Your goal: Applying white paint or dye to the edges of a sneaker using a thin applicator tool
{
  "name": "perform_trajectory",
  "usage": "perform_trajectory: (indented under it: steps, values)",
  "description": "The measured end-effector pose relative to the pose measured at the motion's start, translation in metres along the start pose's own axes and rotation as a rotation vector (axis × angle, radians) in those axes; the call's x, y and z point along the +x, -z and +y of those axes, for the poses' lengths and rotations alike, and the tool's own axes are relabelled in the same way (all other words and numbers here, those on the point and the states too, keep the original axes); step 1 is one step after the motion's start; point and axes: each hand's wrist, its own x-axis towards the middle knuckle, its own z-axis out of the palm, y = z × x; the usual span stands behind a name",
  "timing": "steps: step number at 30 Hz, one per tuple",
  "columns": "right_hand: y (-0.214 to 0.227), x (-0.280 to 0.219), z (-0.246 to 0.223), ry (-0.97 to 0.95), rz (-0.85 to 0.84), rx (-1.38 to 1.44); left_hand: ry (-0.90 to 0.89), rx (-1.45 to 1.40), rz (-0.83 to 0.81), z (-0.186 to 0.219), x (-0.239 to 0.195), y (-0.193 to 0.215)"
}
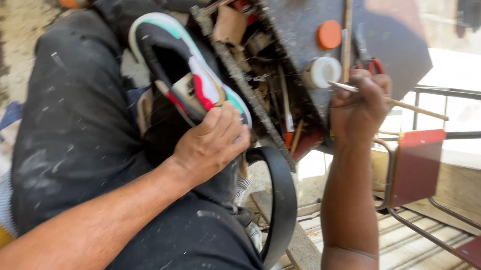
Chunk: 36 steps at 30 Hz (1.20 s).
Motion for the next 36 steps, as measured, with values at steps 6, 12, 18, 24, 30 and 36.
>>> perform_trajectory:
  steps: [6, 12, 18, 24, 30, 36]
  values:
    - [-0.041, -0.042, 0.010, -0.149, -0.188, 0.057, -0.018, 0.018, -0.029, 0.003, -0.003, -0.005]
    - [-0.082, -0.061, 0.022, 0.015, -0.434, -0.312, -0.037, 0.022, -0.067, 0.001, -0.002, -0.002]
    - [-0.102, -0.066, 0.022, 0.127, -0.479, -0.657, -0.038, 0.026, -0.082, 0.001, -0.002, -0.002]
    - [-0.107, -0.066, 0.025, 0.223, -0.522, -0.751, -0.040, 0.026, -0.110, 0.002, -0.001, -0.002]
    - [-0.112, -0.072, 0.017, 0.279, -0.558, -0.868, -0.040, 0.044, -0.122, 0.000, 0.003, 0.006]
    - [-0.113, -0.072, 0.017, 0.349, -0.574, -0.891, -0.050, 0.038, -0.111, -0.001, 0.002, 0.004]
